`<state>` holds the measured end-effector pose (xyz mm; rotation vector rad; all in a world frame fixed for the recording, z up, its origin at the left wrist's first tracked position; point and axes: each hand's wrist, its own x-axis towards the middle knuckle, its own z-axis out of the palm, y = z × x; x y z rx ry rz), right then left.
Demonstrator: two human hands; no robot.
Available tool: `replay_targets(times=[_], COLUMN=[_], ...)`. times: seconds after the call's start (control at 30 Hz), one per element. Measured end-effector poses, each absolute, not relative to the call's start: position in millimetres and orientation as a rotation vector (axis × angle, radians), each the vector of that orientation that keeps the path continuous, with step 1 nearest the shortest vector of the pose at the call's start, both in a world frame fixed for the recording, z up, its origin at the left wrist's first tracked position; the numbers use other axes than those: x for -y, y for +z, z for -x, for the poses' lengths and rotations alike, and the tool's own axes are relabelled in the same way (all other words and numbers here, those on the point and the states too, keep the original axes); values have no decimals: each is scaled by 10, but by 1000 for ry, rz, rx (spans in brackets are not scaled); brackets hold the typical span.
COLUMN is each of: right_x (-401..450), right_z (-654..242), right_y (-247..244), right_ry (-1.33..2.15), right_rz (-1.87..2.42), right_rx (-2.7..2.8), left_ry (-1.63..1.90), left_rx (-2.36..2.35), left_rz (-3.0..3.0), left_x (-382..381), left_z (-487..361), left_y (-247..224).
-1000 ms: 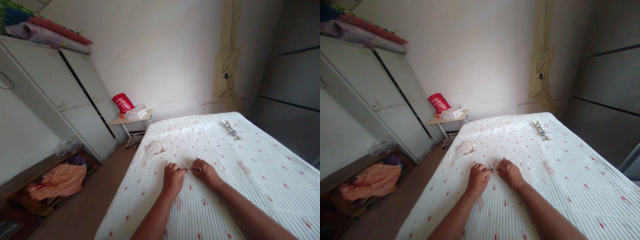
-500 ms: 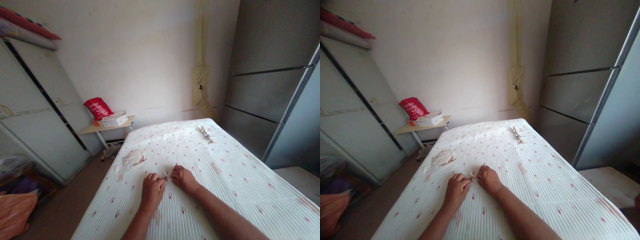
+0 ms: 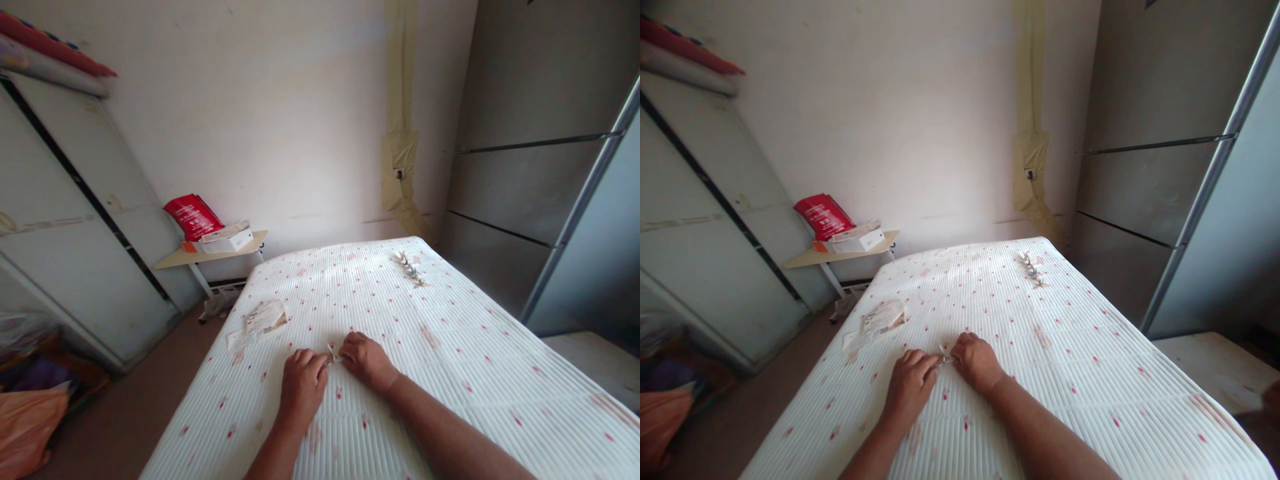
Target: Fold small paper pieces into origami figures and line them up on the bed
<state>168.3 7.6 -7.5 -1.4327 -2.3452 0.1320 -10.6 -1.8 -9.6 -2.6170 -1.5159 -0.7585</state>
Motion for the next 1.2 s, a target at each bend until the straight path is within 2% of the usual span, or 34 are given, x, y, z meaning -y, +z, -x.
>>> replay_targets(times=[0.3,1.2], right_x=[-99,-150], right_z=[-1675,-1754], right_y=[-111,-127], right_ry=[128,-264], right_rz=[1449,1114], right_rx=[2346,2592], left_ry=[-733,-661], left_rx=[1493,1566], left_rz=[2636,2793], left_x=[-7,-302], left_z=[125,153], left_y=[-101,-138])
